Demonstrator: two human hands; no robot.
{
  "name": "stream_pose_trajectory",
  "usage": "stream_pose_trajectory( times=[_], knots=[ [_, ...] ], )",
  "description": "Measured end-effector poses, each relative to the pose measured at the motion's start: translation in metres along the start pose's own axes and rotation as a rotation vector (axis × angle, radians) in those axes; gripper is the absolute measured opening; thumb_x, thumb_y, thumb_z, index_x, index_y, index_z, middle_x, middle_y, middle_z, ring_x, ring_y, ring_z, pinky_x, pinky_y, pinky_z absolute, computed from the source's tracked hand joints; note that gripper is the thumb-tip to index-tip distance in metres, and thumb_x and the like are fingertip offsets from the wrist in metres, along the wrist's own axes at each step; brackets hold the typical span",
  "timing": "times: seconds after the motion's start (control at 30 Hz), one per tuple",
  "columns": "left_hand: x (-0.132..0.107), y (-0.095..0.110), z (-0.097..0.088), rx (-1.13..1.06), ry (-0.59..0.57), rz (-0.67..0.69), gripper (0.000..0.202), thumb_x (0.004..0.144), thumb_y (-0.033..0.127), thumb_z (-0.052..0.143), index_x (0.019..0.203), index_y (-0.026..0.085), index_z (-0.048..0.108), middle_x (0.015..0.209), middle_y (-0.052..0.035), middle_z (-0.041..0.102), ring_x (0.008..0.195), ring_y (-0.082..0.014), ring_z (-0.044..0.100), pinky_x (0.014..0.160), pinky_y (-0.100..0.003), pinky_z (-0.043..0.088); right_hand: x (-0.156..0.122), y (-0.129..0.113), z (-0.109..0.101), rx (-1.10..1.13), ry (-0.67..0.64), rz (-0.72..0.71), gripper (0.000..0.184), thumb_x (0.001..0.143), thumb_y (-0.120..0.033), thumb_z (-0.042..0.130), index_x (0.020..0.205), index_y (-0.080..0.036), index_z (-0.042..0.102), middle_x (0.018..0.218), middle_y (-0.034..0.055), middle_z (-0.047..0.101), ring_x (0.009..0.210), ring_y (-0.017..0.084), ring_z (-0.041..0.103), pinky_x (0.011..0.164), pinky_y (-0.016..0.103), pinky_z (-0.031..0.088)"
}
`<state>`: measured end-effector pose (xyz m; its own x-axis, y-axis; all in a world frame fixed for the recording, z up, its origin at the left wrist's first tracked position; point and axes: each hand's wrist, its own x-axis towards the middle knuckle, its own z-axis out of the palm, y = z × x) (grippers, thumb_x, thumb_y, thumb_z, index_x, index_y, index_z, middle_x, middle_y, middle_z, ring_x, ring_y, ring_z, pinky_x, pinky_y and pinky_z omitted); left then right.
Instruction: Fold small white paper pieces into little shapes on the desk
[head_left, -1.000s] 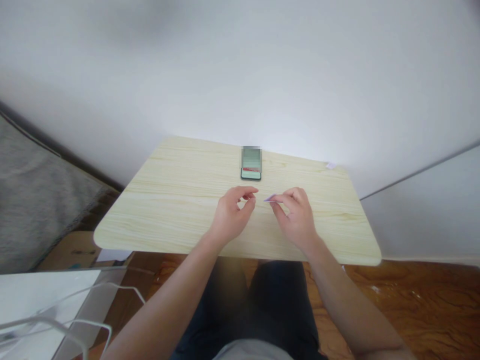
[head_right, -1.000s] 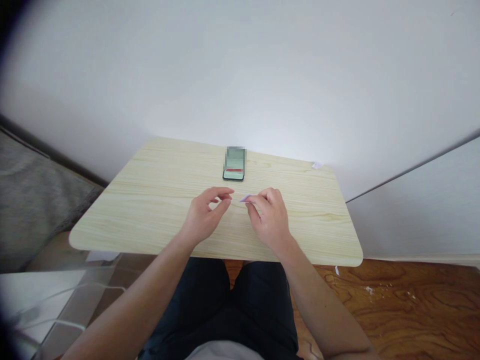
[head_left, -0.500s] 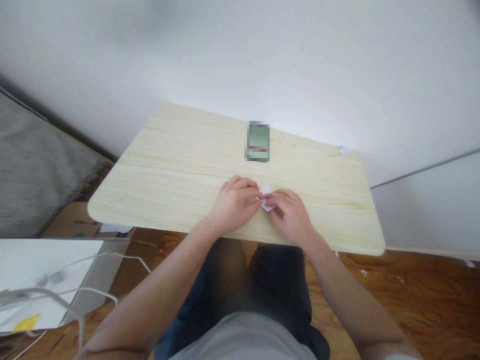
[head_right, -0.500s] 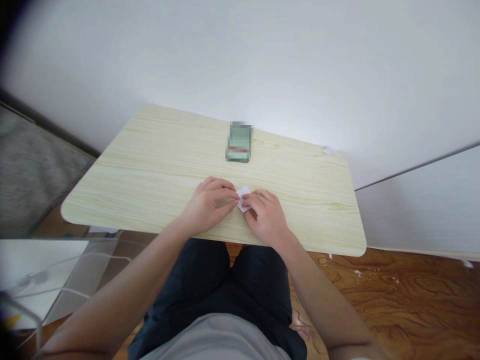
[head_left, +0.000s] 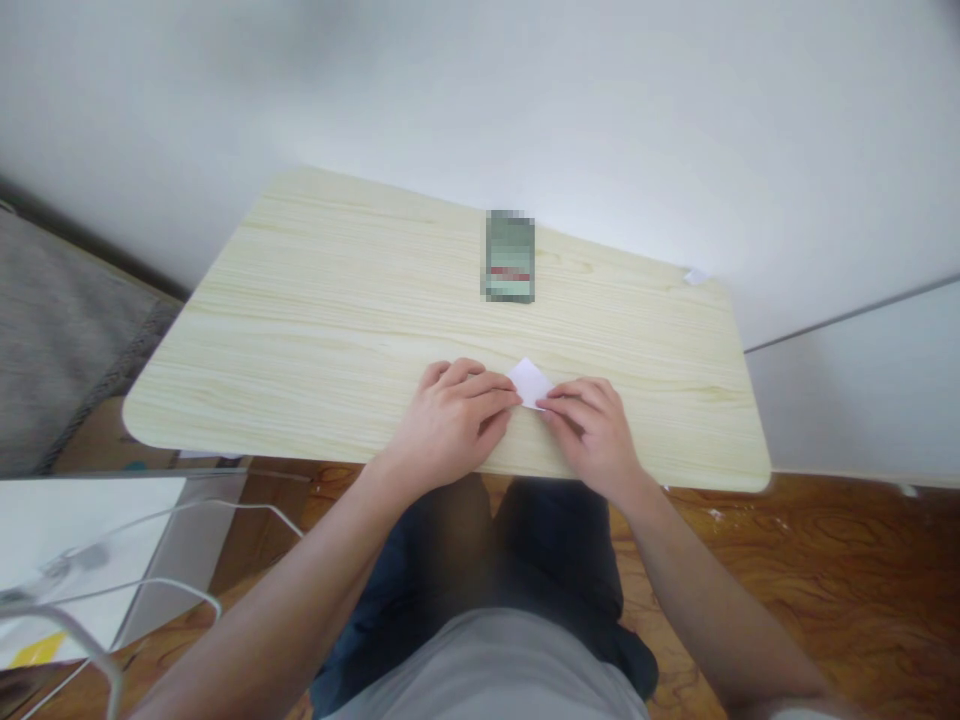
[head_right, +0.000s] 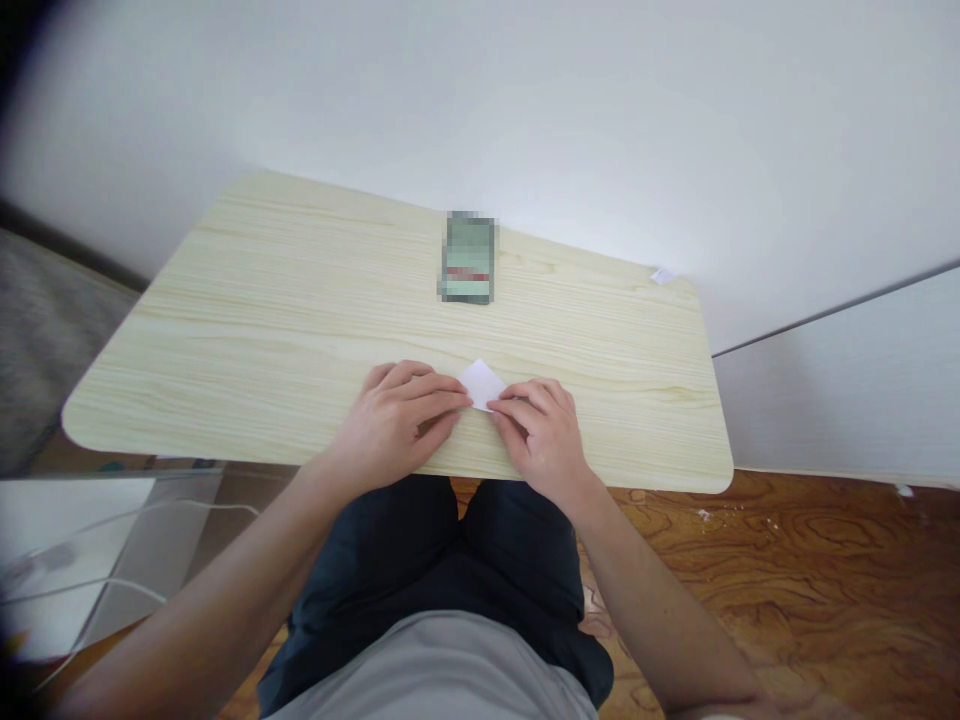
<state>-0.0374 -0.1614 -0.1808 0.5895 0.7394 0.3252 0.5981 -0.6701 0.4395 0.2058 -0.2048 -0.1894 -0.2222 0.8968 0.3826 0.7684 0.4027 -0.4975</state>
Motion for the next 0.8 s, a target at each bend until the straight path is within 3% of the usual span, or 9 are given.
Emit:
stream_pose_trajectory(
  times=[0.2, 0.43, 0.8],
  knots=[
    [0.001, 0.001, -0.001, 0.004, -0.005, 0.008, 0.024, 0.102, 0.025, 0.059, 0.114, 0.031, 0.079, 0.128, 0.0007, 0.077, 0.120, -0.0284, 0.061, 0.104, -0.051, 0.040, 0.012, -0.005, 0.004, 0.069, 0.062, 0.109, 0.005, 0.100, -0.027, 0.070, 0.099, -0.026, 0.075, 0.100, 0.0041, 0.077, 0.100, 0.024, 0.066, 0.094, 0.047, 0.052],
    [0.001, -0.002, 0.001, -0.015, 0.009, -0.003, 0.023, 0.103, 0.025, 0.060, 0.112, 0.031, 0.081, 0.126, 0.0022, 0.078, 0.119, -0.0280, 0.060, 0.104, -0.050, 0.041, 0.015, -0.007, 0.012, -0.031, 0.058, 0.208, 0.008, 0.097, -0.028, 0.070, 0.091, -0.023, 0.071, 0.091, 0.0047, 0.070, 0.093, 0.025, 0.063, 0.087, 0.045, 0.049],
    [0.000, 0.000, -0.001, -0.037, 0.002, -0.023, 0.023, 0.102, 0.024, 0.060, 0.110, 0.030, 0.081, 0.126, -0.0005, 0.078, 0.120, -0.0290, 0.060, 0.104, -0.051, 0.042, 0.017, -0.011, 0.020, -0.142, 0.076, 0.247, 0.012, 0.095, -0.029, 0.070, 0.084, -0.024, 0.067, 0.088, 0.0045, 0.070, 0.090, 0.025, 0.061, 0.084, 0.044, 0.046]
  ],
)
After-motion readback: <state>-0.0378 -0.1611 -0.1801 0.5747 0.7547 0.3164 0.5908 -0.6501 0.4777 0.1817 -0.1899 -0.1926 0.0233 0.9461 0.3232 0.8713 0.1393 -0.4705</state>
